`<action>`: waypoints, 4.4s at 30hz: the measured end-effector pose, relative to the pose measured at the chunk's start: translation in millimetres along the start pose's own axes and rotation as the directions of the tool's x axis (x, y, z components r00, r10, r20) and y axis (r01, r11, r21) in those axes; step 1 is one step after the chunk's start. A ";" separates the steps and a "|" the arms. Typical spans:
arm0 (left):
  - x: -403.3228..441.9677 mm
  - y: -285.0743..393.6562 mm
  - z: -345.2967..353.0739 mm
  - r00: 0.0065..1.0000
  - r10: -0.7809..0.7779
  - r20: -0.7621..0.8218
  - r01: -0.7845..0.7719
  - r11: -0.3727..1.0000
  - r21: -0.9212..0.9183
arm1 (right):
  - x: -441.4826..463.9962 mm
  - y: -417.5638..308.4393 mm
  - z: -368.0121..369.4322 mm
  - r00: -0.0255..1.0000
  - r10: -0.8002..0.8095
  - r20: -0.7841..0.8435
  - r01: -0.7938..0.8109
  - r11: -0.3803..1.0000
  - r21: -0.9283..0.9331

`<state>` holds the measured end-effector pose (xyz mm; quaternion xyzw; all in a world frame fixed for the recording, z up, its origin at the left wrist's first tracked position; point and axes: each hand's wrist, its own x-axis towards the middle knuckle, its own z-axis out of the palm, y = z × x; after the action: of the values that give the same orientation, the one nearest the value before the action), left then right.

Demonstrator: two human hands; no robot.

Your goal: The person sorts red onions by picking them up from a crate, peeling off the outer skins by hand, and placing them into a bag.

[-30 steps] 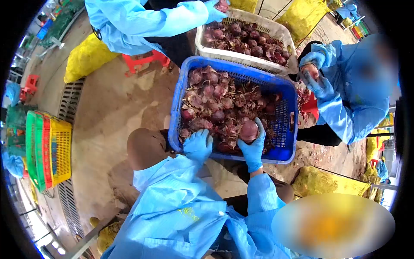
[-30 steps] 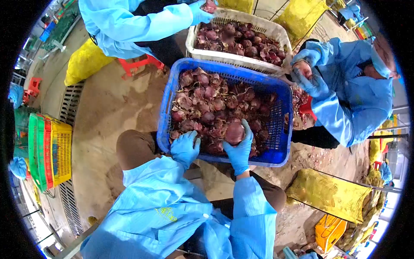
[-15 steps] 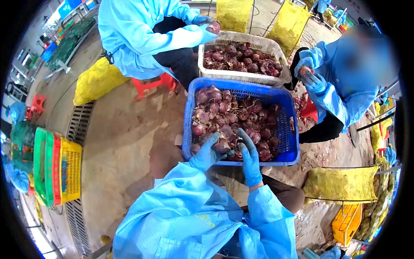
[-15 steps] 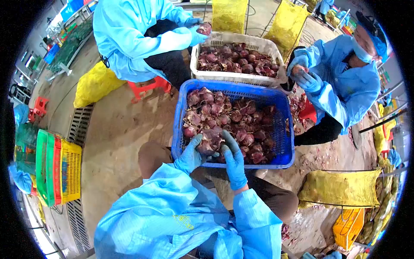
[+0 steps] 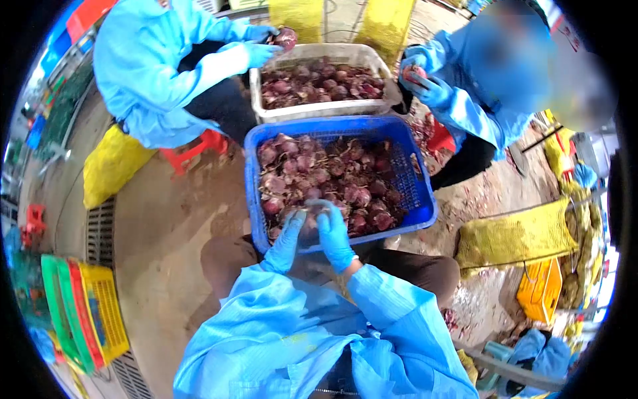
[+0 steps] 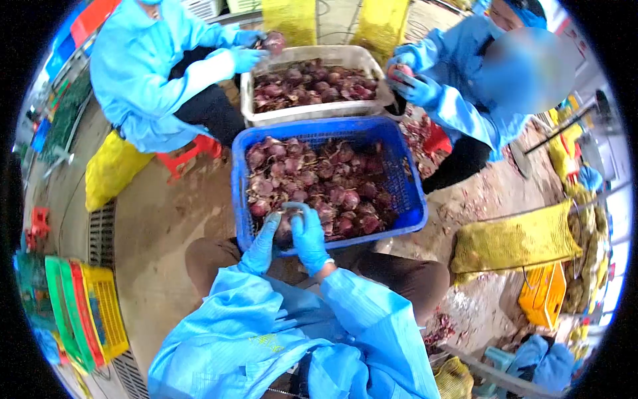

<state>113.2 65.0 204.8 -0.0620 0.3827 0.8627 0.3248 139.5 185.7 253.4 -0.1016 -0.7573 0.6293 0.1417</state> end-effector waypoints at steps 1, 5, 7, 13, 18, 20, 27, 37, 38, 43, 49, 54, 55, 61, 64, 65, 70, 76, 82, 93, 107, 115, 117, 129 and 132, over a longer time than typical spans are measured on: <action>-0.3 1.6 3.1 0.994 0.095 -0.044 -0.086 0.980 0.182 | -0.4 1.6 2.7 0.996 -0.091 0.000 0.090 0.989 -0.120; -8.4 8.2 2.6 0.995 0.088 -0.041 -0.076 0.969 0.234 | -10.9 4.4 2.0 0.992 -0.065 0.106 0.083 0.980 -0.182; -9.8 7.9 0.5 0.997 0.051 -0.055 -0.041 0.983 0.179 | -8.5 8.2 -7.6 0.979 0.028 0.202 -0.040 0.998 0.053; 1.7 -12.8 -7.6 0.994 -0.078 -0.073 0.048 0.935 -0.352 | 14.4 40.3 -81.7 0.961 0.170 0.218 -0.168 0.985 -0.027; 5.2 -7.2 12.2 0.994 -0.105 0.021 0.107 0.950 -0.294 | 7.9 36.4 -102.1 0.987 0.146 0.071 -0.160 0.946 0.283; 5.9 -9.5 12.8 0.987 -0.154 -0.052 0.130 0.938 -0.323 | 4.4 30.1 -92.1 0.983 0.149 0.110 -0.178 0.926 0.333; -4.5 -14.5 31.6 0.962 -0.270 -0.030 0.267 0.960 -0.087 | -34.4 5.6 -40.1 0.965 -0.074 0.250 0.132 0.966 -0.224; -6.3 -10.3 29.7 0.976 -0.125 0.179 0.147 0.983 -0.113 | -23.8 -6.7 -42.6 0.969 -0.019 0.247 0.016 1.000 0.015; -12.1 7.0 44.4 0.962 -0.194 0.190 0.244 0.925 -0.293 | -21.8 -9.9 -42.1 0.965 0.006 0.263 -0.022 0.998 0.059; -13.7 1.8 41.2 0.977 -0.105 0.184 0.155 0.945 -0.288 | -19.8 -11.4 -38.0 0.958 0.006 0.288 -0.044 0.991 0.124; -14.0 -3.5 37.7 0.950 0.276 0.148 -0.291 0.952 0.091 | -26.0 -13.6 -24.9 0.957 0.077 0.281 -0.140 0.968 0.210; -12.9 2.3 31.2 0.967 0.204 0.153 -0.247 0.901 0.358 | -30.8 -26.9 -21.2 0.940 0.152 0.305 -0.238 0.933 0.270; -17.8 5.5 36.4 0.981 0.153 0.119 -0.183 0.936 0.302 | -31.8 -28.2 -22.0 0.929 0.185 0.320 -0.288 0.906 0.311; -25.9 14.7 26.7 0.986 0.069 0.151 -0.156 0.703 0.694 | -42.9 52.2 -51.2 0.785 0.484 0.387 -0.611 0.500 0.614; -17.2 8.3 6.4 0.962 0.273 0.021 -0.168 0.530 0.832 | -7.4 6.8 -55.2 0.598 0.672 0.438 -0.766 0.316 0.560; -11.4 5.2 -2.0 0.896 0.444 0.018 -0.150 0.263 0.953 | 8.0 10.9 -59.0 0.641 0.662 0.389 -0.745 0.414 0.524; -2.6 -27.4 -29.8 0.908 0.417 0.034 -0.055 0.039 0.998 | 139.2 -50.1 -49.1 0.839 0.442 0.318 -0.532 0.540 0.652; 10.7 -34.5 -35.1 0.937 0.349 -0.038 0.094 -0.146 0.985 | 255.2 -117.9 -53.7 0.932 0.292 0.215 -0.362 0.772 0.522; -8.2 -4.1 -16.1 0.894 0.448 0.021 0.039 -0.124 0.992 | 174.3 -68.9 -70.5 0.907 0.276 0.317 -0.304 0.952 0.041; 12.1 -10.7 -50.0 0.861 0.468 -0.199 0.293 -0.137 0.946 | 39.2 114.9 -198.4 0.946 0.246 0.212 0.056 0.519 -0.853; 67.4 -45.6 -5.3 0.683 0.157 -0.713 0.730 -0.162 0.664 | 62.2 125.7 -166.3 0.753 0.658 -0.006 -0.197 0.218 -0.956; 66.8 -36.2 -25.3 0.725 0.042 -0.687 0.653 0.277 0.705 | 69.7 132.9 -161.6 0.720 0.692 -0.054 -0.327 0.270 -0.905; 73.1 -35.9 -83.2 0.942 -0.152 -0.300 0.324 0.646 0.691 | 70.5 130.5 -161.3 0.763 0.646 -0.021 -0.321 0.350 -0.880; 20.6 3.0 -9.0 0.981 -0.186 0.051 0.181 0.803 -0.568 | 41.5 97.1 -132.0 0.954 0.296 0.047 -0.296 0.905 0.304; 32.9 -10.4 -27.9 0.990 -0.056 0.127 0.114 0.850 -0.514 | 25.8 63.9 -106.1 0.964 0.255 0.072 -0.264 0.920 0.290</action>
<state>89.8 67.4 167.1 -0.1178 0.1142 0.9208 0.3537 150.1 304.3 210.7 -0.1684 -0.6360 0.7508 0.0584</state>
